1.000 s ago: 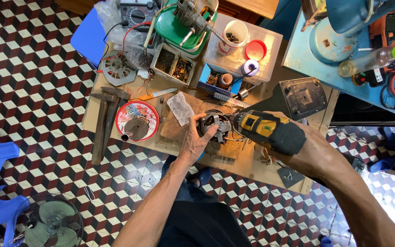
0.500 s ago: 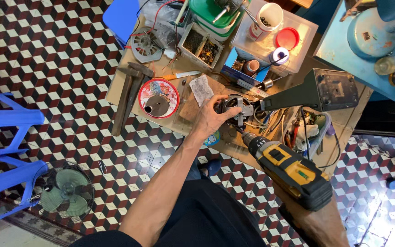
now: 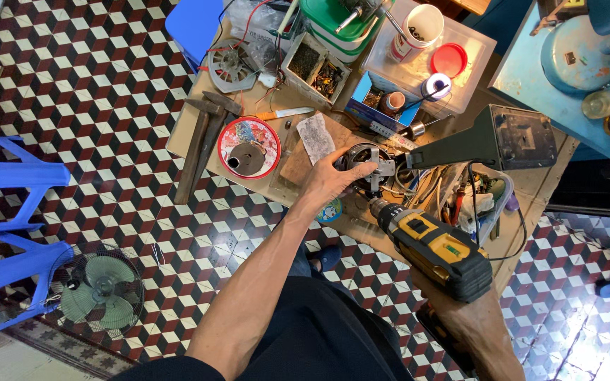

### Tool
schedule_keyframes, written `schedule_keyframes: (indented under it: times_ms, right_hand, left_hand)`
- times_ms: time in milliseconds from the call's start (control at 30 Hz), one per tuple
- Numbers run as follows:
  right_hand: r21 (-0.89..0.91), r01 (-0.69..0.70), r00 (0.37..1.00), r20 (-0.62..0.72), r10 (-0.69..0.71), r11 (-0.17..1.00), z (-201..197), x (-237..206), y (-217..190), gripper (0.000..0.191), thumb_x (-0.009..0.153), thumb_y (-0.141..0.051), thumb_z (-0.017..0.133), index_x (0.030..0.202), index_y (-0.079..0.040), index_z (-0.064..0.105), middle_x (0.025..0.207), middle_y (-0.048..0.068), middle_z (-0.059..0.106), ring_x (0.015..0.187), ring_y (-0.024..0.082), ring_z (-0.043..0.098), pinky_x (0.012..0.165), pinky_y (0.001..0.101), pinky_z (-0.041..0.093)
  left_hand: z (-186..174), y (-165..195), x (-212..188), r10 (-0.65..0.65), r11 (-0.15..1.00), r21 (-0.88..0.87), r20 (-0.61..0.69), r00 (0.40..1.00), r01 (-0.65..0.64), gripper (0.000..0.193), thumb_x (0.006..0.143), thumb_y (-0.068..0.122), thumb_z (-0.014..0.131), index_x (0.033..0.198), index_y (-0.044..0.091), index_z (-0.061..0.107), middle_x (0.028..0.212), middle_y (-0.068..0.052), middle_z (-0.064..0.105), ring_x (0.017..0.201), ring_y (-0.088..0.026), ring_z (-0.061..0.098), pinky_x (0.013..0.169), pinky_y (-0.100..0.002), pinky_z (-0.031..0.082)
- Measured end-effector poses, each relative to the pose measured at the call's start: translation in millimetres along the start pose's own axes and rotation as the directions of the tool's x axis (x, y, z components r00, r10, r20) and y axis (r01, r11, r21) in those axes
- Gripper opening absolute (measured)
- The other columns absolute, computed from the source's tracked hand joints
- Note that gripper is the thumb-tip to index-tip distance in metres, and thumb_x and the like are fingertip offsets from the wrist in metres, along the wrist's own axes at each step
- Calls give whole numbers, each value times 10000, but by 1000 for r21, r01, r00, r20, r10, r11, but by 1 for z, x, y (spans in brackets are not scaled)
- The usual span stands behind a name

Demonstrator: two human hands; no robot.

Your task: The person works at a cluttered workbench disassembling and reassembling an electric motor. They handle the motor housing and its parts, manipulate internal components by hand, and use a cordless drill on the assembly during the repair.

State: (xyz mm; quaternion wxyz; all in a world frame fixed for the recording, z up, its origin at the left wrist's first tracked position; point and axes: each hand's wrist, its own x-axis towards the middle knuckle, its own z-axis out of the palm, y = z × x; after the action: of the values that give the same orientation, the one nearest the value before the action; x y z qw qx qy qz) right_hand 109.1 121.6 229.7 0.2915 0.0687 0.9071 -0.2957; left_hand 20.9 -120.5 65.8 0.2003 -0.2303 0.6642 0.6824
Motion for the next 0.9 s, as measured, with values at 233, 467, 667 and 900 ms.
schedule_keyframes:
  times_ms: [233,467,667,900]
  right_hand:
    - [-1,80,996,-42,-80,997,3,0,10,420,766,-281,781,1138,-90,747,1010,94,797,890,225,773,784,387,622]
    - [6,-13,1000,8,13,1000,4,5,26,456,772,-347,796,1154,-103,744,1044,98,793,926,230,784,812,406,646]
    - [-62,-25,998,57,29,998,7,9,26,456,797,-367,791,1167,-108,732,1021,95,762,900,238,742,803,418,640]
    - [4,1,1000,8,-1,1000,5,-1,20,441,776,-322,765,1152,-95,728,1014,89,789,871,219,781,762,398,649]
  left_hand:
    - [-3,-11,6,142,986,91,-34,989,-139,944,682,662,857,1375,61,633,979,-42,734,775,-69,721,642,-225,584]
    - [-4,0,-2,12,997,72,31,999,-15,717,659,674,783,1100,109,774,738,-24,709,584,-95,645,490,-243,497]
    - [-6,6,-6,37,997,73,11,999,-38,734,649,669,789,1138,122,758,855,-30,765,694,-99,719,575,-245,579]
    - [-6,4,-5,27,997,75,16,1000,-28,737,656,670,791,1154,128,767,860,-37,768,701,-99,714,588,-247,587]
